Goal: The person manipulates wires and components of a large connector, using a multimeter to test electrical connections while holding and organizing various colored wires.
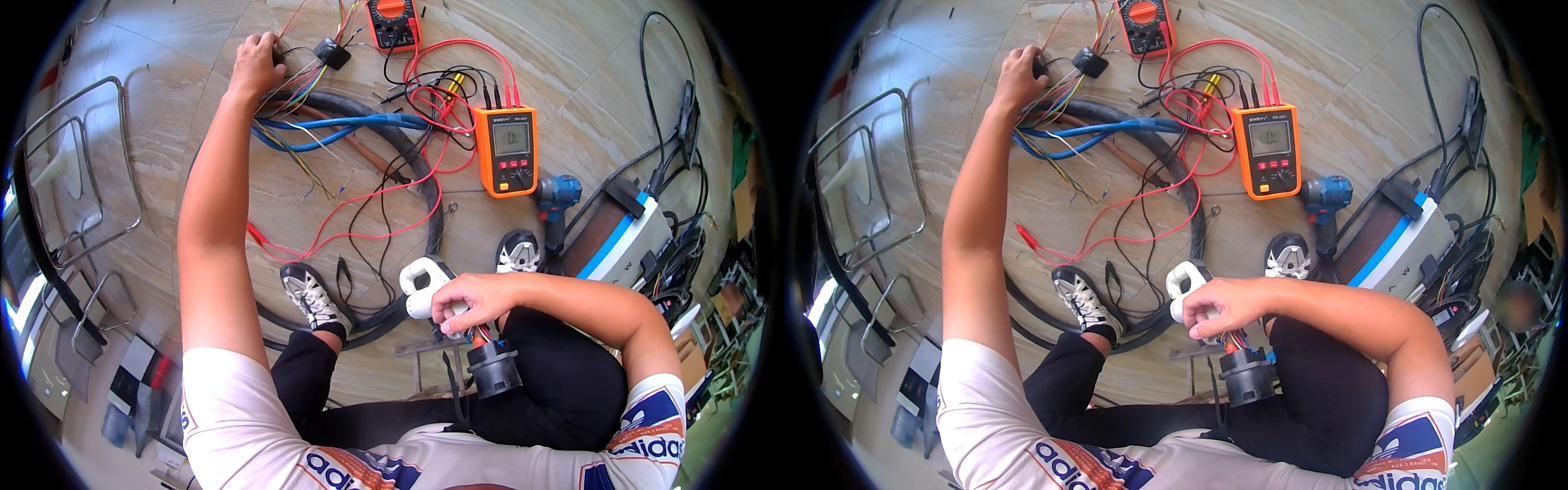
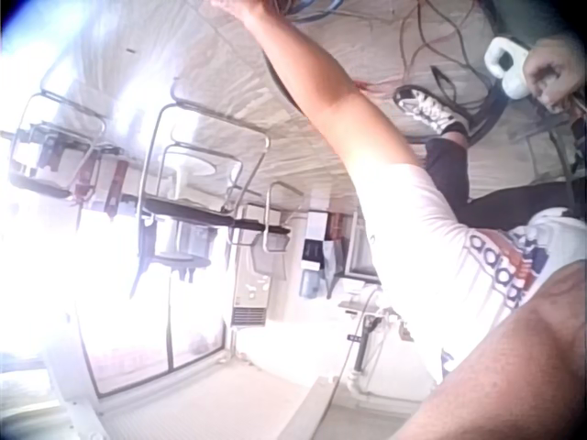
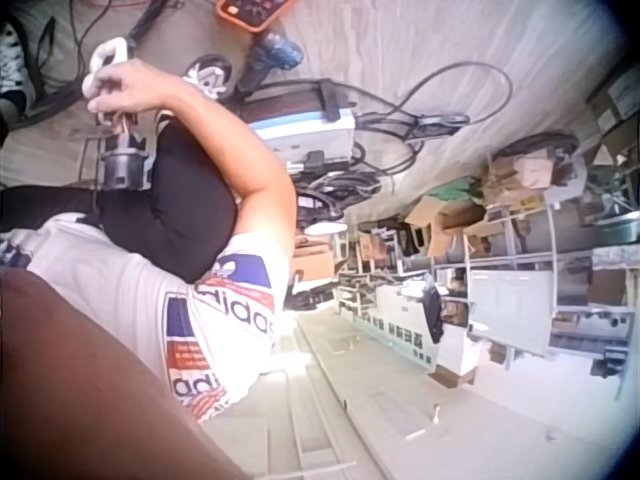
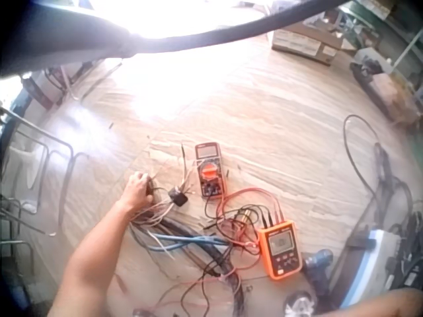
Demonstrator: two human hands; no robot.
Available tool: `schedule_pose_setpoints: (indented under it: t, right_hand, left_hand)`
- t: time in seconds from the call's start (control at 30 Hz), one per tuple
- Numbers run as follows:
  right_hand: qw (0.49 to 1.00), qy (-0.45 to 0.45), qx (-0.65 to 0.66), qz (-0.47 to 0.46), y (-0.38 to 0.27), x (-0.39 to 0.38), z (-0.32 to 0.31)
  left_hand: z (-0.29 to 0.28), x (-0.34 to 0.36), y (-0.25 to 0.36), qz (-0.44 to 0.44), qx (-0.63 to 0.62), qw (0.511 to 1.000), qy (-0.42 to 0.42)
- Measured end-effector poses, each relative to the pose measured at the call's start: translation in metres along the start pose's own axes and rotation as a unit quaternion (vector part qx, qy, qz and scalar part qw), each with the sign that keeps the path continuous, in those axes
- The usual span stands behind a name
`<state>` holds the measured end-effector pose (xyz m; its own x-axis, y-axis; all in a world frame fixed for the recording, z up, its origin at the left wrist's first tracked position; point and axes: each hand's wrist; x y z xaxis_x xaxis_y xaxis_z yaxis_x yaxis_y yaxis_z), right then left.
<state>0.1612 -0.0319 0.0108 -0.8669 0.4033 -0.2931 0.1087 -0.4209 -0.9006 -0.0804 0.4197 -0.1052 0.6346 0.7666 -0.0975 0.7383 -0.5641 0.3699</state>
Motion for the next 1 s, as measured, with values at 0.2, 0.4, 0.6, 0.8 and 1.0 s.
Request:
schedule_pose_setpoints:
  t: [0.2,0.4,0.6,0.8,1.0]
  right_hand:
    - [1.000,-0.003,0.000,0.014,-0.007,0.000,-0.003]
    - [1.000,-0.001,0.002,0.014,-0.008,0.000,-0.003]
    - [1.000,0.000,0.002,0.014,-0.009,0.000,-0.003]
    - [1.000,0.001,0.004,0.008,-0.003,0.001,0.000]
    - [1.000,0.004,-0.007,0.007,-0.007,0.003,0.000]
  left_hand:
    - [-0.013,-0.009,0.002,-0.006,-0.055,0.998,0.004]
    - [-0.020,-0.007,-0.001,-0.023,-0.018,0.999,-0.034]
    - [-0.013,0.005,-0.030,-0.099,0.013,0.994,0.035]
    - [-0.016,0.011,-0.049,-0.220,0.030,0.973,0.063]
    - [-0.034,-0.009,-0.041,-0.171,0.021,0.981,0.094]
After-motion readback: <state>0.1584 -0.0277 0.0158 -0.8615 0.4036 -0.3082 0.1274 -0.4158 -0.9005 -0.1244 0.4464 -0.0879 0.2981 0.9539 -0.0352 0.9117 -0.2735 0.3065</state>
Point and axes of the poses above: each hand's wrist, its own x-axis towards the middle knuckle, its own z-axis out of the palm, y = z × x, and after that the axes turned 15 degrees about -x, right-handed
